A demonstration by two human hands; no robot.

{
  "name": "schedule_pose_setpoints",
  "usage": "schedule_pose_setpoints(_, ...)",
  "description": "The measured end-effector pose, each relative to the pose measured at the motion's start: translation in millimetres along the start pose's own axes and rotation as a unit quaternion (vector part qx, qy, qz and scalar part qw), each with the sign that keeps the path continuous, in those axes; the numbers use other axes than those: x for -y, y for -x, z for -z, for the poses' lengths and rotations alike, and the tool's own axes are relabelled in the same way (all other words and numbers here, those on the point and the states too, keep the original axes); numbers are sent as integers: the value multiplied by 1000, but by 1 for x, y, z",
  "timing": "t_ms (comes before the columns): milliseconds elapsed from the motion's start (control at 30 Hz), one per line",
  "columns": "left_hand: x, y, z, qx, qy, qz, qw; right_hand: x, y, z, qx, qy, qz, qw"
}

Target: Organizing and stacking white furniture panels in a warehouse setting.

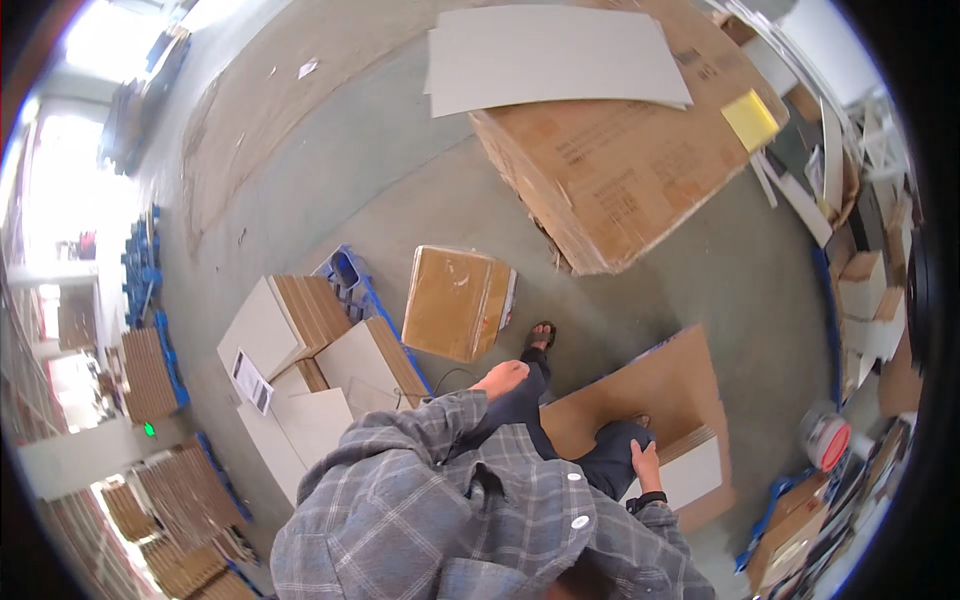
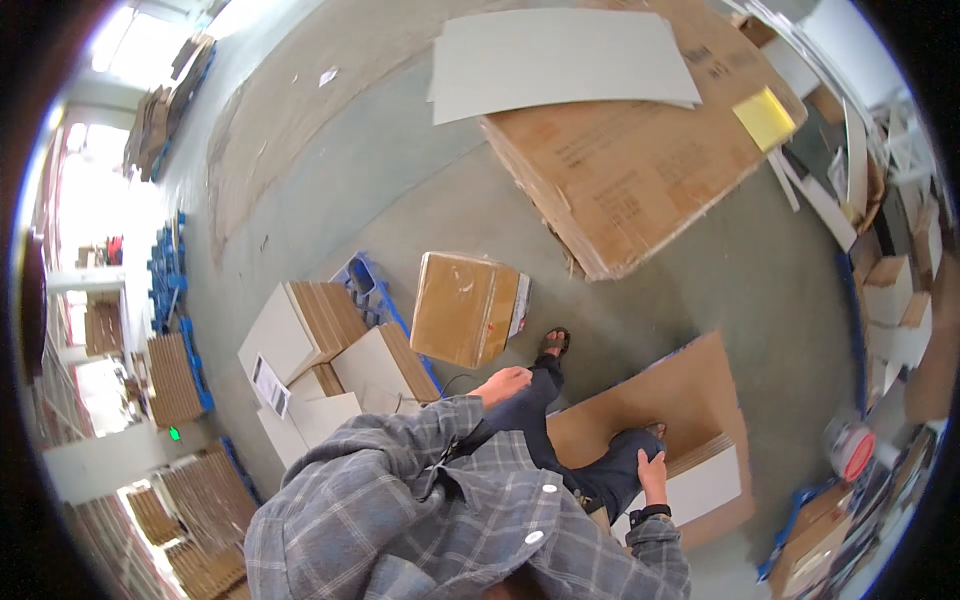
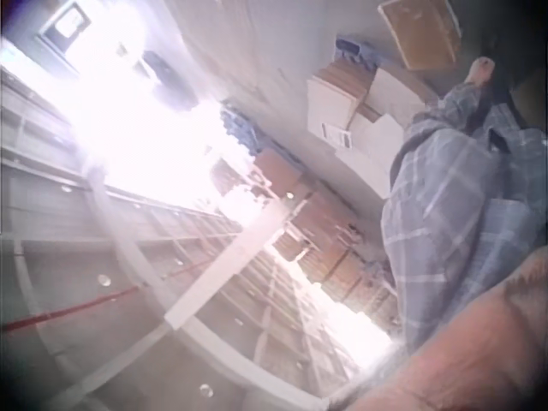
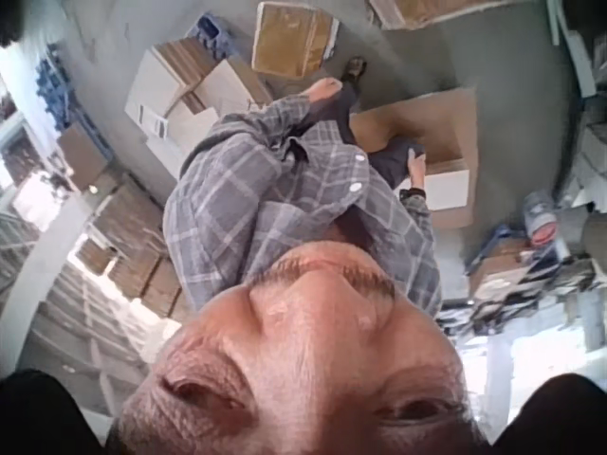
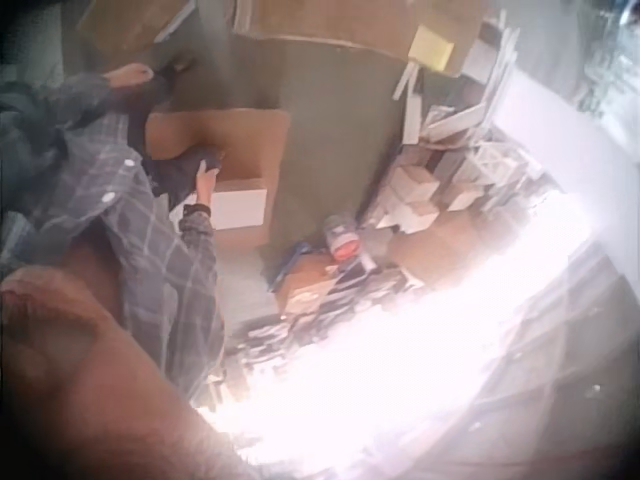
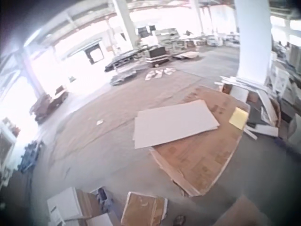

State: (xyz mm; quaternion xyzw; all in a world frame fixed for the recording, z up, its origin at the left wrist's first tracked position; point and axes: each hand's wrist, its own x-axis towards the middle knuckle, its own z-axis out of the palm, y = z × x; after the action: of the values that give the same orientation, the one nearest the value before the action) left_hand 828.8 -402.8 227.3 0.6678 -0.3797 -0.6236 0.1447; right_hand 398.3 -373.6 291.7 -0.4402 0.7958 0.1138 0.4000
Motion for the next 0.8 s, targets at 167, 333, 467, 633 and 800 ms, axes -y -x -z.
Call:
schedule_pose_setpoints(167,9,10,38,-56,163,48,984,105,-27,41,67,49,192,978)
schedule_pose_setpoints(333,21,16,62,-151,263,42,952,243,-42,57,93,-63,352,929)
schedule_pose_setpoints(467,-10,-7,97,-210,425,16,880,347,-27,89,7,-55,502,863)
schedule_pose_setpoints(633,-117,-80,207,-332,359,-130,863,405,-68,133,-6,-103,474,874)
schedule_pose_setpoints(800,-207,-172,321,-536,305,-142,774,430,-142,141,-40,-117,495,860)
